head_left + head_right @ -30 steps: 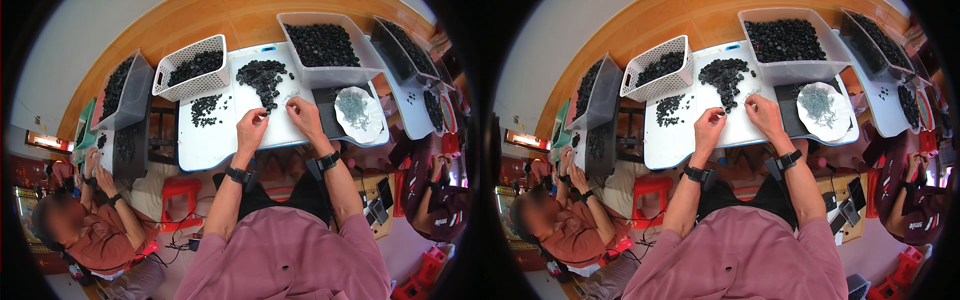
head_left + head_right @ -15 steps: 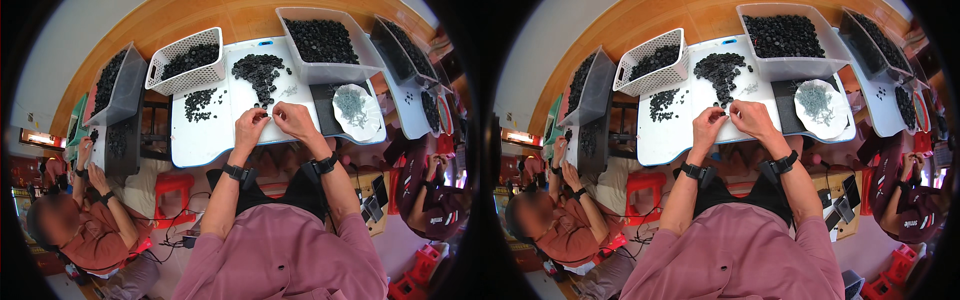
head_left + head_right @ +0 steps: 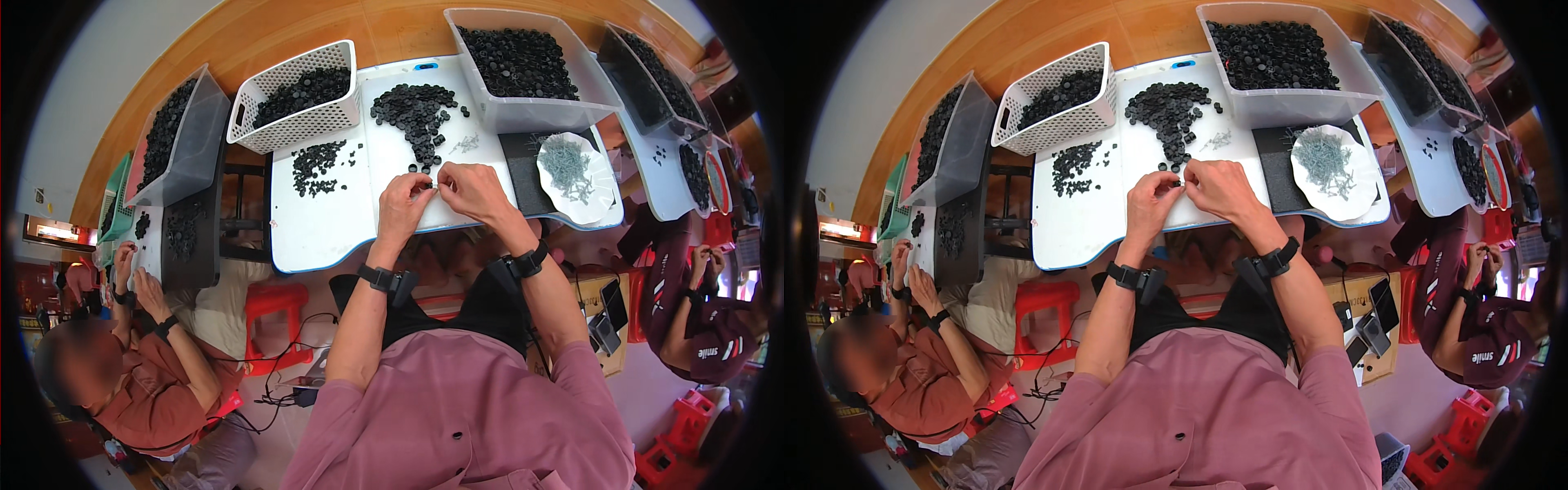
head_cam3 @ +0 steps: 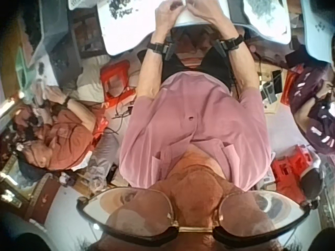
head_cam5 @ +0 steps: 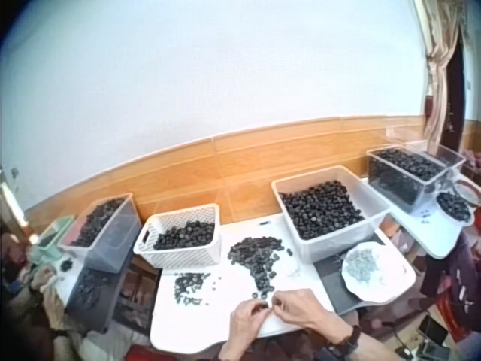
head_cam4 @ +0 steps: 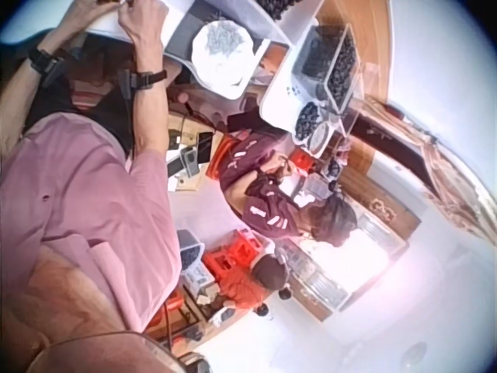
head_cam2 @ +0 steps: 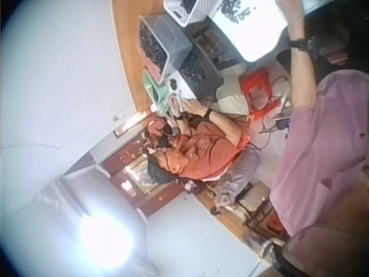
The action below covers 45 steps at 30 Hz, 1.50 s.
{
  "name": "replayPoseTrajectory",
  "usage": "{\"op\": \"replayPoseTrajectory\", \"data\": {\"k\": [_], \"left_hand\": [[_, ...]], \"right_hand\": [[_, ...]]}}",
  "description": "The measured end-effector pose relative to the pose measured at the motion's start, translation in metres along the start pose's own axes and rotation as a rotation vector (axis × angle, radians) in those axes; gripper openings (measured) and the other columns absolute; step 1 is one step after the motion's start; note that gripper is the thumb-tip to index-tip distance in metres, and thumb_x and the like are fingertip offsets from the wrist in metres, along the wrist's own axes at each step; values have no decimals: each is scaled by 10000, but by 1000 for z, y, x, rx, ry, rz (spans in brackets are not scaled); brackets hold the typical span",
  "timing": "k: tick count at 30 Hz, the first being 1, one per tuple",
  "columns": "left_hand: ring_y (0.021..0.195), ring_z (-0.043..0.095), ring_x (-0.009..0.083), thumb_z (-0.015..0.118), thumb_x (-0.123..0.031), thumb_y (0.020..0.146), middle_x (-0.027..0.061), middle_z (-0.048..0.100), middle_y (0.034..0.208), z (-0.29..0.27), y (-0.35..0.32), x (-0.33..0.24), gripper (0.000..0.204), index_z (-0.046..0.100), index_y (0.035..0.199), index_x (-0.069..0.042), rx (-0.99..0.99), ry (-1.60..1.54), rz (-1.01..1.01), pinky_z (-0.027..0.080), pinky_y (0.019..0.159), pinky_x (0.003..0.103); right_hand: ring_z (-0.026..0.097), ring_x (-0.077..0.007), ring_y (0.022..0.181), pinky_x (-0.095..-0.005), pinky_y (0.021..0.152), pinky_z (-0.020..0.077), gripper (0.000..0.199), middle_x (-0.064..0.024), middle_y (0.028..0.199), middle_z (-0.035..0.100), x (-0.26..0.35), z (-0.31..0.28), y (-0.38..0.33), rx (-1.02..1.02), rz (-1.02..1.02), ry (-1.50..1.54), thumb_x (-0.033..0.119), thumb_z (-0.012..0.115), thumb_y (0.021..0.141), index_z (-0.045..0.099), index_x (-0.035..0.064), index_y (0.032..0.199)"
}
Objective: Sorting small black rubber or plastic gaskets and parts on a workshop table.
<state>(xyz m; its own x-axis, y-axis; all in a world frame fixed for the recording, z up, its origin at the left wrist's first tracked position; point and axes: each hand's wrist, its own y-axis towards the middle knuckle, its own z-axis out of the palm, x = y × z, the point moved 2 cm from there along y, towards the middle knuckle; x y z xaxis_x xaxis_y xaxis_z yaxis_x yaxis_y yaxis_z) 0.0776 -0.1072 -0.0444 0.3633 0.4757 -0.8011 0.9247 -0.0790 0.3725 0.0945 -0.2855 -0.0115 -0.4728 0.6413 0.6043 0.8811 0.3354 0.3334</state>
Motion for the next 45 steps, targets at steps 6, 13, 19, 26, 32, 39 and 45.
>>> {"op": "replayPoseTrajectory", "data": {"k": [6, 13, 19, 26, 32, 39, 45], "left_hand": [[786, 710, 252, 808, -70, 828, 132, 719, 926, -1, 0, -2, 207, 725, 1009, -13, -11, -12, -10, 574, 719, 364], [770, 716, 253, 810, -85, 830, 130, 719, 901, -2, 1, -2, 204, 728, 1004, -17, -5, -4, -27, 572, 714, 358], [757, 713, 190, 819, -98, 832, 107, 746, 899, -1, 2, 1, 225, 747, 1030, -18, -5, -12, -51, 575, 714, 320], [740, 699, 168, 825, -108, 834, 97, 744, 881, -2, 2, 1, 228, 749, 1029, -19, -6, -22, -71, 567, 706, 304], [738, 696, 162, 828, -101, 833, 92, 746, 885, -2, 2, 0, 232, 748, 1036, -21, -3, -34, -72, 565, 702, 301], [756, 709, 175, 819, -83, 833, 98, 742, 912, -2, 2, 1, 223, 746, 1034, -22, 3, -37, -60, 574, 713, 309], [762, 712, 193, 811, -76, 829, 103, 735, 920, -1, 2, 2, 225, 743, 1038, -27, 6, -22, -20, 576, 720, 313]], "right_hand": [[728, -296, 670, -400, 631, 564, 98, -125, 721, 719, 4, 0, 2, -6, -44, -47, 138, 690, 843, 708, 53, 888], [747, -292, 709, -384, 665, 581, 133, -136, 748, 737, 5, 0, 4, 25, 47, 25, 151, 695, 841, 719, 42, 913], [749, -301, 716, -385, 682, 587, 147, -147, 760, 742, 2, 1, 4, 50, 89, 38, 163, 688, 833, 721, 32, 893], [727, -340, 720, -423, 679, 565, 153, -141, 756, 733, -3, 3, 2, 27, 149, 144, 183, 681, 821, 729, 48, 876], [727, -326, 710, -407, 675, 562, 170, -139, 757, 734, -6, 4, 1, 3, 219, 221, 191, 695, 822, 742, 37, 879], [730, -330, 721, -413, 676, 564, 165, -140, 762, 737, -2, 2, 3, 25, 208, 160, 194, 692, 828, 744, 45, 877], [733, -339, 728, -425, 681, 571, 161, -133, 767, 741, 6, 6, 4, 32, 139, 14, 199, 687, 836, 740, 58, 895]]}}
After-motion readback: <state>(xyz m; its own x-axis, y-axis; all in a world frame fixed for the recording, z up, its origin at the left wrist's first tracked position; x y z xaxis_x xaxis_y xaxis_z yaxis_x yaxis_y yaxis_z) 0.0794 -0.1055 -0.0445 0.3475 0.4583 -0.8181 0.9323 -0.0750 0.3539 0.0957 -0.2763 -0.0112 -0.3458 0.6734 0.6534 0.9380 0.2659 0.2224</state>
